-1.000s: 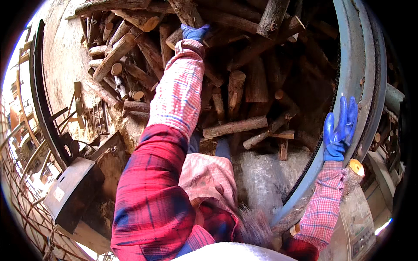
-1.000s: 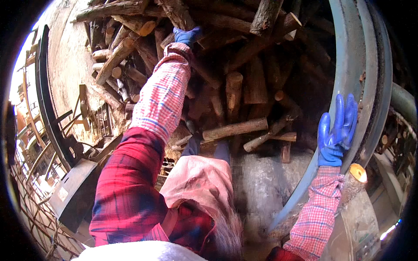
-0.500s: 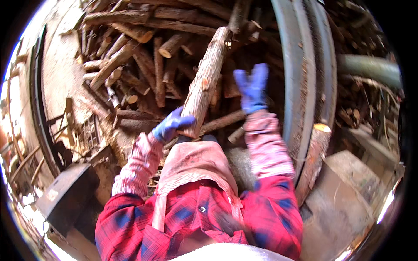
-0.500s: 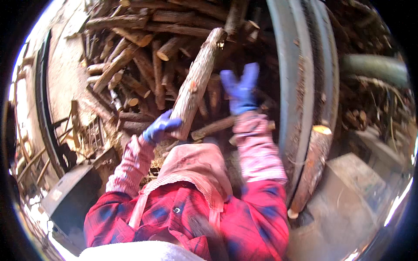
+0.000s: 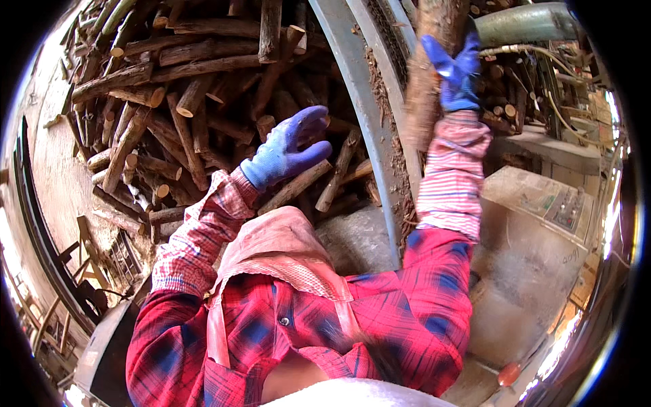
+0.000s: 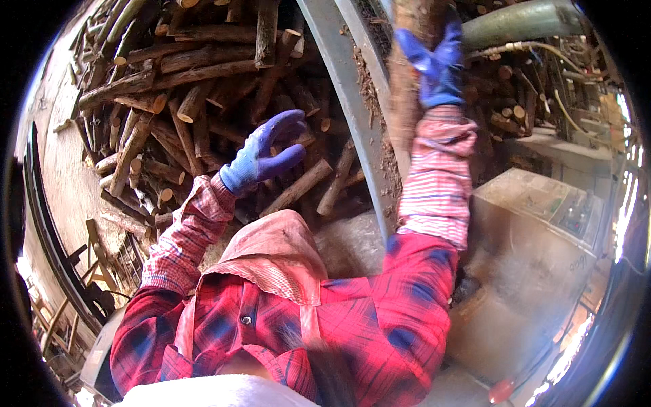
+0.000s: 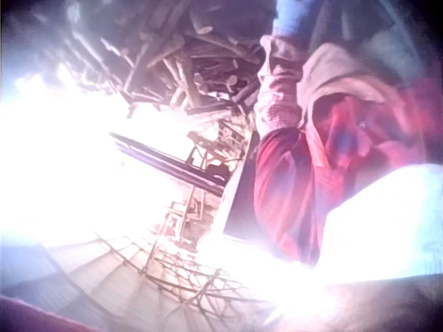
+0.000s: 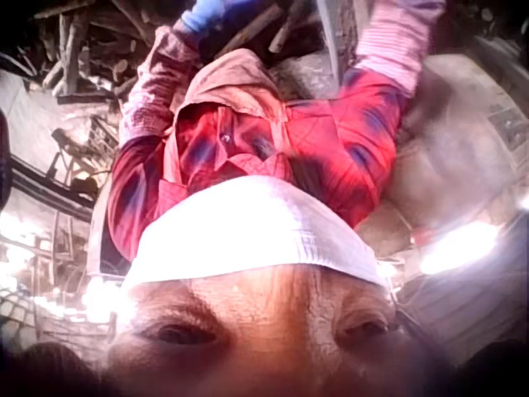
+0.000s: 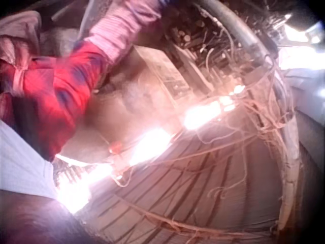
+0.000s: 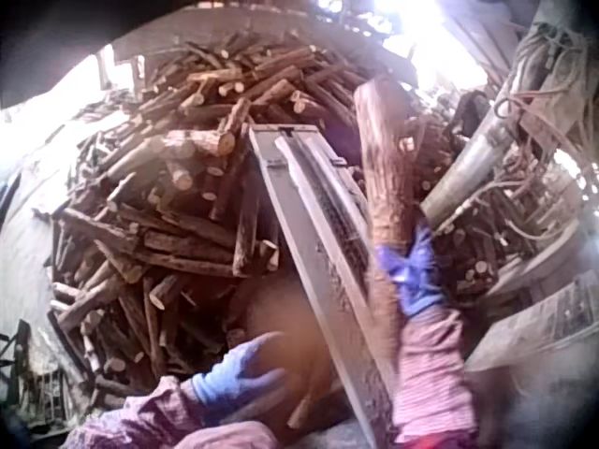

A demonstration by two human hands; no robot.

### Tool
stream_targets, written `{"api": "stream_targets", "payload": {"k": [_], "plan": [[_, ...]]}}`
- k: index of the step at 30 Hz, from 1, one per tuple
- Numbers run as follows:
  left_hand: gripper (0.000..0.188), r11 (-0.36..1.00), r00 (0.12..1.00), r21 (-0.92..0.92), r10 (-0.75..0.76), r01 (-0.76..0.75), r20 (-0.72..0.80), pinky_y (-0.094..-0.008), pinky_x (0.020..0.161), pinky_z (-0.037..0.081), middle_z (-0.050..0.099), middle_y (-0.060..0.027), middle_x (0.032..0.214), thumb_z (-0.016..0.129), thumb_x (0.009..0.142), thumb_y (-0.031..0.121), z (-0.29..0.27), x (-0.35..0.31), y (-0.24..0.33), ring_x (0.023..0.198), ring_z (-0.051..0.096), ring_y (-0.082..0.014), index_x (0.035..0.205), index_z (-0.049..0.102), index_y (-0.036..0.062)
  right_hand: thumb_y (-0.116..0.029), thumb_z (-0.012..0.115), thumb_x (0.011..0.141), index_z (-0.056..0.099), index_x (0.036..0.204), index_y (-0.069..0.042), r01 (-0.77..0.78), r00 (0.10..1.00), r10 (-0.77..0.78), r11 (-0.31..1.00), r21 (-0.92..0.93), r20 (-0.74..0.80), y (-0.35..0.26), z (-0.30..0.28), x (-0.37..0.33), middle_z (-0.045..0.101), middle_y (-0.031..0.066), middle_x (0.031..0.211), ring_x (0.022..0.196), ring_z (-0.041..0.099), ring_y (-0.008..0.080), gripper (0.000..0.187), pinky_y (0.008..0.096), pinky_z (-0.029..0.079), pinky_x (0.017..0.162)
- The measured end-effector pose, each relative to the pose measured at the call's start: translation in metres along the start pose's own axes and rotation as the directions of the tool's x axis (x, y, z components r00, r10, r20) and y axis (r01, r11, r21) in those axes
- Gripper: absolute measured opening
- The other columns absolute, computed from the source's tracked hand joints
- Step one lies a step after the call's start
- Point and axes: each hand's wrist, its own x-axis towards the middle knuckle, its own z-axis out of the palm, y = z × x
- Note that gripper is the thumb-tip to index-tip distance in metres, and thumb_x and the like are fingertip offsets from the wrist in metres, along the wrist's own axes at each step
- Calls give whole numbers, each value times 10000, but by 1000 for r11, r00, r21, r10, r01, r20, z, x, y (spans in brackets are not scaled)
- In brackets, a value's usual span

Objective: The person repeatedly picks up logs from a large pile and feeds them into a wood chipper. They wear blue gloves and a red plaid shirt while handling the wood. The logs are placed into the machine's hopper one at a time, and the person continues this process throughout the clip.

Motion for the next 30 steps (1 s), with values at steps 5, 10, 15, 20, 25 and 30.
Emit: {"api": "stream_targets", "payload": {"k": [5, 10, 15, 20, 25, 30], "plan": [[635, 926, 930, 112, -348, 361, -119, -327, 990, 446, 606, -107, 1185, 724, 861, 291, -14, -48, -80, 1109, 563, -173, 1375, 469, 20, -188, 857, 687, 312, 1500, -94, -129, 956, 275, 716, -686, 107, 154, -70, -83, 470, 162, 1440, 1335, 438, 289, 983, 370, 335, 1115], [730, 711, 684, -52, -692, 701, -230, -382, 983, 471, 629, -202, 1211, 748, 796, 366, -42, -144, -136, 1131, 607, -279, 1371, 470, 11, -295, 833, 715, 353, 1472, -64, -77, 944, 289, 663, -745, 160, 133, -65, -97, 487, 229, 1399, 1298, 470, 356, 925, 425, 363, 1093], [796, 520, 497, -85, -845, 850, -195, -390, 948, 497, 590, -231, 1266, 744, 790, 407, -82, -180, -184, 1139, 598, -269, 1386, 436, -21, -357, 771, 785, 448, 1371, 31, 241, 970, -85, 440, -865, 227, 120, -27, -110, 518, 264, 1334, 1208, 523, 429, 773, 471, 435, 1022], [629, 310, 481, 400, -749, 862, -456, -441, 821, 515, 685, -184, 1040, 751, 718, 513, -168, -194, -295, 972, 652, -353, 1116, 639, 39, -380, 694, 834, 479, 1356, 17, 525, 813, -64, 510, -682, 578, 121, 113, -92, 491, 247, 1376, 1287, 460, 407, 690, 491, 346, 1097], [506, 424, 359, 71, -651, 903, -669, -398, 762, 516, 711, -144, 920, 725, 774, 489, -291, -149, -373, 874, 680, -287, 1041, 703, 60, -396, 628, 880, 496, 1384, -77, 570, 779, 74, 330, -752, 623, 162, 134, -91, 490, 151, 1428, 1331, 415, 410, 611, 524, 305, 1113], [775, 287, 103, -166, -731, 944, -675, -393, 941, 475, 658, -215, 1170, 772, 693, 555, -328, -120, -413, 1115, 624, -335, 1192, 630, -21, -339, 600, 924, 505, 1376, -69, 537, 782, 180, 291, -792, 597, 160, 127, -96, 494, 164, 1417, 1315, 417, 431, 535, 526, 324, 1103]]}}
